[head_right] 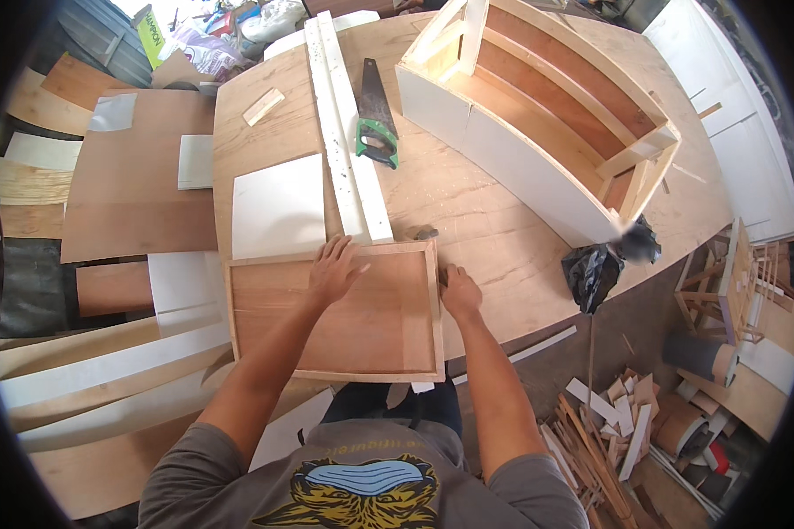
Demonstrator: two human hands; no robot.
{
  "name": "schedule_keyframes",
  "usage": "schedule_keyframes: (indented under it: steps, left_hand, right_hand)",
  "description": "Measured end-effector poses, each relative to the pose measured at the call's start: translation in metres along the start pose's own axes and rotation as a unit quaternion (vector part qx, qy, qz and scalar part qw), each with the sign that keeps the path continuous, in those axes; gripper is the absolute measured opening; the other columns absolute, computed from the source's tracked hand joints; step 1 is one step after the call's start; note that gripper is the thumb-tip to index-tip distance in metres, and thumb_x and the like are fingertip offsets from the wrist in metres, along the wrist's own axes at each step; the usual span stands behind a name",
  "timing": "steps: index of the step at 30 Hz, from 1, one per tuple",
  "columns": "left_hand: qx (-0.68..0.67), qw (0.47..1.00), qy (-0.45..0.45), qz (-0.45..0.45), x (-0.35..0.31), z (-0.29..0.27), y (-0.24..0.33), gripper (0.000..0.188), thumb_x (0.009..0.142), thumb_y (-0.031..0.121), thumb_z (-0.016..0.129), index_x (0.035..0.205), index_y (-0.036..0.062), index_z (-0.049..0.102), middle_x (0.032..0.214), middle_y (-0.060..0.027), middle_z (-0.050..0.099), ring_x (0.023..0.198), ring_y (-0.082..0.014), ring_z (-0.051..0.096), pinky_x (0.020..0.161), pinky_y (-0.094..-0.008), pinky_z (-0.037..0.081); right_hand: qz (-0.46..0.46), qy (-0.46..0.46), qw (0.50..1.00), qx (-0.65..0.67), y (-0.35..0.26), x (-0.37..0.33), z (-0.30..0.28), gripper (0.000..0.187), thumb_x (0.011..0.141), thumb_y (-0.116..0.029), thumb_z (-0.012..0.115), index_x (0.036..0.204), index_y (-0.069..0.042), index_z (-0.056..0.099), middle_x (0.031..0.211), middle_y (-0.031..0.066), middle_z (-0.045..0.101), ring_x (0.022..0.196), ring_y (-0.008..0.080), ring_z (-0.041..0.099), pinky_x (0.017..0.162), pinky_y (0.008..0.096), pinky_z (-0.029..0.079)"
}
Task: The person assembles a wooden drawer by hand. They pick up a wooden panel, align it with a wooden frame on a workbench, and hammer nails into the corners to secure the base to the sides.
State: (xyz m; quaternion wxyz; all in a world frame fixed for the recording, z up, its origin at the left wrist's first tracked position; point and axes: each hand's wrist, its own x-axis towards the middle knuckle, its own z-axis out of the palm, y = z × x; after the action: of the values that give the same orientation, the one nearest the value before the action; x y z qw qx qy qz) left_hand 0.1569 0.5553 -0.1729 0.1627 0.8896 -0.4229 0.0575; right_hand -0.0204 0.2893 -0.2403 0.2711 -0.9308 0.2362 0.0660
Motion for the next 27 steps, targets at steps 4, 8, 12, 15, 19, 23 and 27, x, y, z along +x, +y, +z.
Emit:
schedule_keyframes:
  steps: [4,8,12,15,19,23,27]
  left_hand:
    - [-0.051,0.993,-0.089,-0.059,0.021,0.030,0.006,0.046,0.093,0.042,0.066,0.121,0.0067,0.059,0.118,-0.0139,0.064,0.117,-0.0352,0.055,0.105,-0.0469,0.039]
    - [-0.046,0.990,-0.057,-0.117,0.022,0.049,0.010,0.044,0.089,0.044,0.069,0.114,0.0085,0.061,0.106,-0.0103,0.066,0.105,-0.0326,0.060,0.094,-0.0464,0.047]
    - [-0.039,0.992,-0.024,-0.117,0.024,0.061,0.007,0.043,0.085,0.045,0.073,0.106,0.0095,0.061,0.098,-0.0082,0.066,0.102,-0.0309,0.061,0.088,-0.0445,0.049]
    - [-0.043,0.992,0.006,-0.116,0.028,0.064,0.013,0.040,0.085,0.045,0.074,0.101,0.0101,0.062,0.099,-0.0077,0.065,0.101,-0.0305,0.061,0.085,-0.0444,0.050]
    - [-0.062,0.992,0.026,-0.109,0.043,0.060,0.026,0.039,0.085,0.044,0.074,0.100,0.0107,0.062,0.099,-0.0068,0.064,0.099,-0.0303,0.060,0.084,-0.0439,0.050]
    - [-0.063,0.989,0.036,-0.125,0.039,0.058,0.022,0.034,0.084,0.041,0.076,0.097,0.0127,0.063,0.100,-0.0055,0.062,0.097,-0.0293,0.060,0.084,-0.0427,0.050]
    - [-0.077,0.989,0.044,-0.116,0.036,0.065,0.017,0.028,0.083,0.039,0.077,0.092,0.0145,0.066,0.100,-0.0059,0.062,0.096,-0.0299,0.061,0.083,-0.0437,0.049]
  right_hand:
    - [0.010,-0.050,0.999,-0.009,-0.006,0.008,-0.014,0.041,0.089,-0.022,0.065,0.126,-0.011,0.051,0.110,0.0184,0.068,0.098,0.0398,0.068,0.083,0.0515,0.055]
    - [0.059,-0.092,0.991,-0.073,0.011,0.007,-0.025,0.039,0.091,-0.026,0.060,0.124,-0.009,0.049,0.110,0.0226,0.067,0.097,0.0422,0.068,0.082,0.0548,0.055]
    - [0.139,-0.051,0.989,-0.017,0.038,0.002,-0.043,0.035,0.090,-0.024,0.059,0.120,-0.007,0.051,0.097,0.0245,0.069,0.089,0.0447,0.069,0.079,0.0569,0.053]
    - [0.155,0.013,0.978,0.135,0.034,-0.007,-0.059,0.031,0.091,-0.023,0.061,0.115,-0.005,0.052,0.083,0.0241,0.069,0.085,0.0457,0.068,0.076,0.0567,0.051]
    - [0.113,0.082,0.960,0.241,0.005,-0.023,-0.079,0.025,0.098,-0.021,0.063,0.114,-0.003,0.058,0.084,0.0240,0.068,0.081,0.0433,0.068,0.071,0.0488,0.052]
    - [0.030,0.140,0.962,0.232,-0.042,-0.037,-0.067,0.025,0.101,-0.020,0.060,0.118,-0.001,0.060,0.090,0.0251,0.068,0.082,0.0423,0.068,0.071,0.0469,0.053]
    - [0.006,0.162,0.964,0.210,-0.078,-0.050,-0.032,0.029,0.101,-0.021,0.059,0.121,0.000,0.060,0.093,0.0273,0.068,0.084,0.0441,0.068,0.069,0.0500,0.053]
